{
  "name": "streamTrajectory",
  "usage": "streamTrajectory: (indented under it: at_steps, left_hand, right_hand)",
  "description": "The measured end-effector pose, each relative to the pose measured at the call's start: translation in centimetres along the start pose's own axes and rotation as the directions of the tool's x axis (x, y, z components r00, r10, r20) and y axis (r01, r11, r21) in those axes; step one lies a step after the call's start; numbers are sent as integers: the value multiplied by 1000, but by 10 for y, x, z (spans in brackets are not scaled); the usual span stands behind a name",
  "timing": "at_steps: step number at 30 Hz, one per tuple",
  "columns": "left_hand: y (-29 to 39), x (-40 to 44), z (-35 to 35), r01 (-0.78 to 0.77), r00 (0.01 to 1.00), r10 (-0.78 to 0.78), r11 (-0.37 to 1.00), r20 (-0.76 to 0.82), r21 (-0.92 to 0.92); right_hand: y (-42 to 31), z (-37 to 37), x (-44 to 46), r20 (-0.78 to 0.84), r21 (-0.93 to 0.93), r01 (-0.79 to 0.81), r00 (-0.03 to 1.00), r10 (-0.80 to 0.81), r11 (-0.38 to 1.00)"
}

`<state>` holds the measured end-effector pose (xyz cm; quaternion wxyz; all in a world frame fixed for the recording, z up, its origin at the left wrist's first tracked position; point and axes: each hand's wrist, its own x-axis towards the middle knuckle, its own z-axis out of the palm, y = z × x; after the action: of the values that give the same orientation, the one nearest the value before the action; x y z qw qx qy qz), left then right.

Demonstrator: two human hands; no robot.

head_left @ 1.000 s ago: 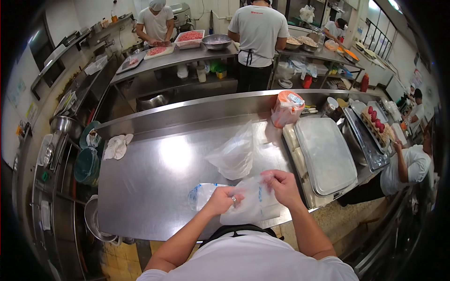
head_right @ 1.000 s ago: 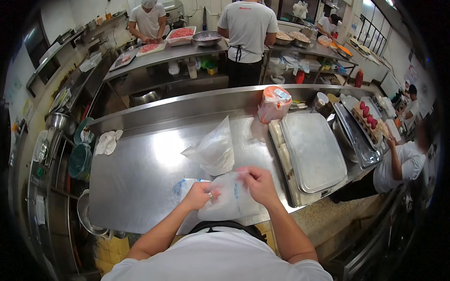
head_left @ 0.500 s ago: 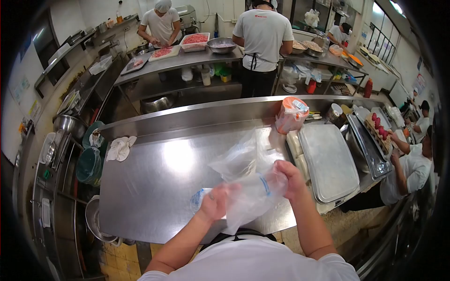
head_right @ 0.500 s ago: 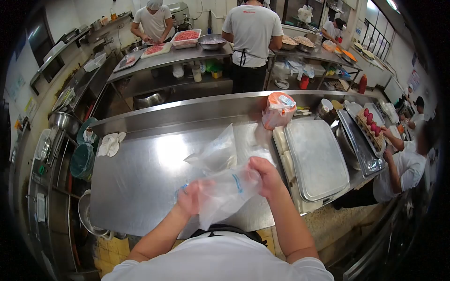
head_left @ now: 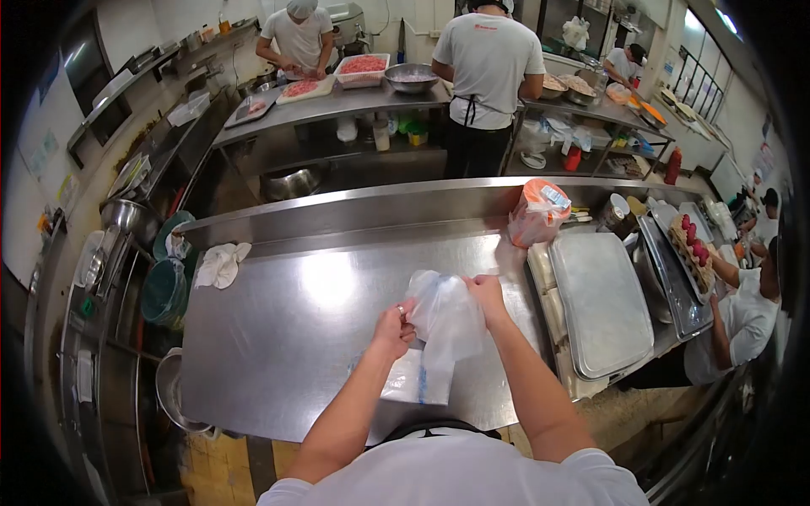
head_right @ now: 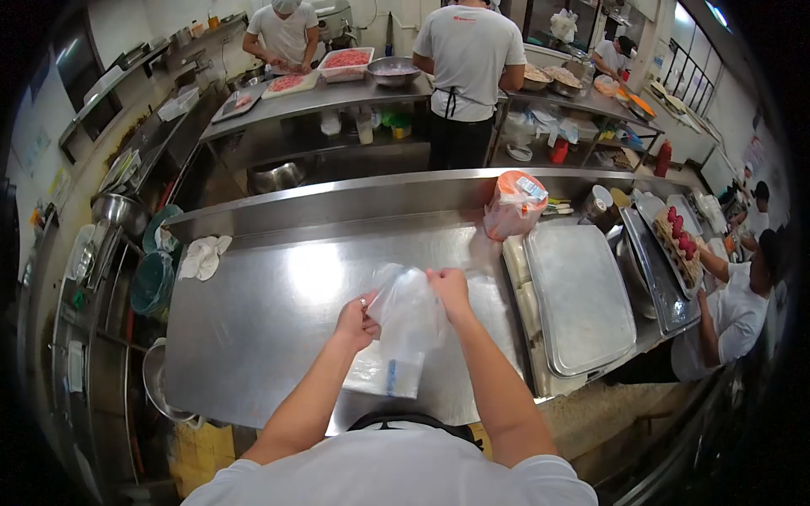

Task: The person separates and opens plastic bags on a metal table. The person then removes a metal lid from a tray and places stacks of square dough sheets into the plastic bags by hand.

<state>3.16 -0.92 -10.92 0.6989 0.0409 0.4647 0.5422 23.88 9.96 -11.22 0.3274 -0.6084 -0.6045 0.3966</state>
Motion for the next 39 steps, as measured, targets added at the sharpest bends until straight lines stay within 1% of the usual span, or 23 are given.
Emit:
streamTrajectory:
  at_steps: [2,4,6,9,11,13,14,16,19,21,22,23,24,25,26,27,28,31,33,34,36,37,39]
  left_hand:
    - [-3,8,-3,17,1000,-18,999,20,31]
    - [1,25,-7,22,998,-27,997,64,73]
    - [-3,35,-9,36,995,-40,998,87,47]
    - [-4,44,-13,32,995,-35,999,89,36]
    - [-3,38,-11,-16,1000,13,994,28,106]
    - [3,27,5,-91,992,111,965,-67,245]
    - [9,21,15,-286,933,354,840,-66,461]
    - [14,-1,28,-484,682,727,366,80,795]
    - [36,-55,57,-359,696,713,250,79,899]
    - [10,11,4,-553,630,764,314,141,772]
    - [-8,44,-23,-639,593,789,338,163,691]
    - [-30,56,-29,-766,611,765,509,201,393]
    - [-45,83,-43,-642,695,716,583,58,498]
    - [-61,114,-59,-493,750,654,650,-96,578]
    - [-47,87,-41,-317,842,514,718,-165,620]
    - [-31,56,-19,-128,906,357,745,-229,655]
    - [-44,72,-34,-171,893,404,711,-197,682]
    - [-52,111,-61,-306,815,575,539,-77,785]
    - [-24,31,-29,-317,756,654,334,24,888]
    - [-22,32,-34,-466,711,692,334,122,819]
    - [-28,30,-53,-718,580,763,312,287,622]
    - [-37,30,-59,-717,612,679,261,405,647]
    - [-57,26,-62,-724,655,462,155,598,672]
  right_hand:
    - [21,3,-10,12,31,-107,994,106,994]
    - [39,14,-9,106,499,-214,977,186,840]
    - [48,12,-17,142,577,-188,981,129,794]
    - [50,6,-29,111,280,-108,991,79,954]
    - [109,32,3,55,223,-304,953,299,926]
    - [143,44,23,-234,101,168,962,-141,981]
    - [155,48,33,-351,-27,376,864,-361,926]
    - [71,2,4,-237,91,390,902,-360,916]
    - [-15,-32,-19,-144,120,244,963,-227,962]
    - [-49,-38,-36,-125,-61,169,976,-176,984]
    - [-44,-29,-35,-150,-37,169,974,-173,985]
    - [-25,-13,-31,-173,-13,168,970,-168,986]
    - [6,6,-22,-196,9,165,967,-160,986]
    - [44,19,-9,-170,-158,96,978,-122,983]
    - [83,32,4,-144,-323,34,986,-85,946]
    - [65,25,-17,-116,-332,-65,993,28,941]
    - [49,18,-27,-89,-345,-154,987,131,926]
    - [59,13,-31,71,-29,-293,953,295,956]
    - [70,-4,-42,172,133,-212,967,189,968]
    - [63,-14,-45,208,218,-165,971,119,962]
    - [32,-27,-69,227,129,62,970,-91,990]
    - [24,-27,-77,243,89,173,951,-190,981]
    - [32,-4,-83,313,70,189,928,-201,980]
